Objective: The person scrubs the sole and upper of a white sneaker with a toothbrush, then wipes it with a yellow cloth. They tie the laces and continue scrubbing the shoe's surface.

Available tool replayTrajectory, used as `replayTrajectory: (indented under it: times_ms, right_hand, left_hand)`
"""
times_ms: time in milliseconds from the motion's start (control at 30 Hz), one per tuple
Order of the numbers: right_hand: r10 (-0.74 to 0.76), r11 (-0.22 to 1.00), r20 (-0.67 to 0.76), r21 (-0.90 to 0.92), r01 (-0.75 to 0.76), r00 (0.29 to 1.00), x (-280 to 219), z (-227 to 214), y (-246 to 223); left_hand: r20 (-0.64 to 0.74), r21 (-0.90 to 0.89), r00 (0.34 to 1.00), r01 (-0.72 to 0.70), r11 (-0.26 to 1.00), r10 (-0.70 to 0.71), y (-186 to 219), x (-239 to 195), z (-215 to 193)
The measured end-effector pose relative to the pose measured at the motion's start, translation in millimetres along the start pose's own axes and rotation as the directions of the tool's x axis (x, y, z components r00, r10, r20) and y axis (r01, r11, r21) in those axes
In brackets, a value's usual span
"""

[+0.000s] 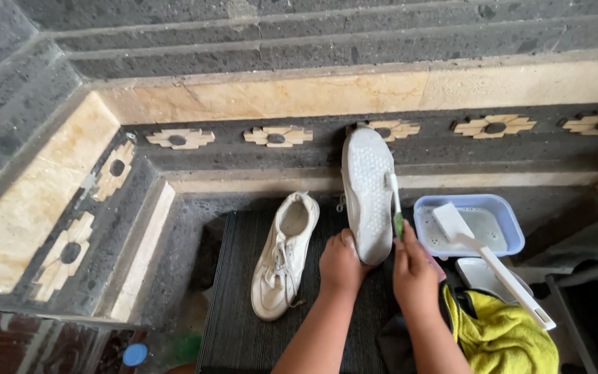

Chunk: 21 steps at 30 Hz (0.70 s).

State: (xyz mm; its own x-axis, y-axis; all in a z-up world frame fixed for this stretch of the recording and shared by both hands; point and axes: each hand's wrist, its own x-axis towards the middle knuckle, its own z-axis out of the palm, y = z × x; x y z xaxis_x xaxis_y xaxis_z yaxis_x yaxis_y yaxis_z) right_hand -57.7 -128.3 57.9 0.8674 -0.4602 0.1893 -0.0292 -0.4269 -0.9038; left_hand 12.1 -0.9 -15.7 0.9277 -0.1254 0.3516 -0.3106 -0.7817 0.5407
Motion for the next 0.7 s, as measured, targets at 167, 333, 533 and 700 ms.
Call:
replayTrajectory:
  times_ms: [167, 333, 533, 700]
  right_hand:
    - [-0.089, 0.984, 0.134, -0.142, 0.108, 0.987, -19, 6, -9]
    - [-0.122, 0.992, 0.080, -0.034, 0.125, 0.989, -21, 5, 6]
    - [-0.159, 0.967, -0.033, -0.208, 0.149, 0.987, -19, 0, 4]
    - [0.091, 0.970, -0.002, 0.226, -0.089, 0.996, -26, 3, 22]
  left_hand:
    - [-0.189, 0.088, 0.978, -0.071, 0.994, 0.086, 5, -1, -2]
    - [-0.297, 0.182, 0.940, -0.114, 0.977, 0.165, 15, -3, -13]
    - [-0.307, 0.208, 0.934, -0.122, 0.971, 0.183, 14, -2, -9]
    - [-0.263, 0.187, 0.950, -0.120, 0.975, 0.167, 4, -3, 3]
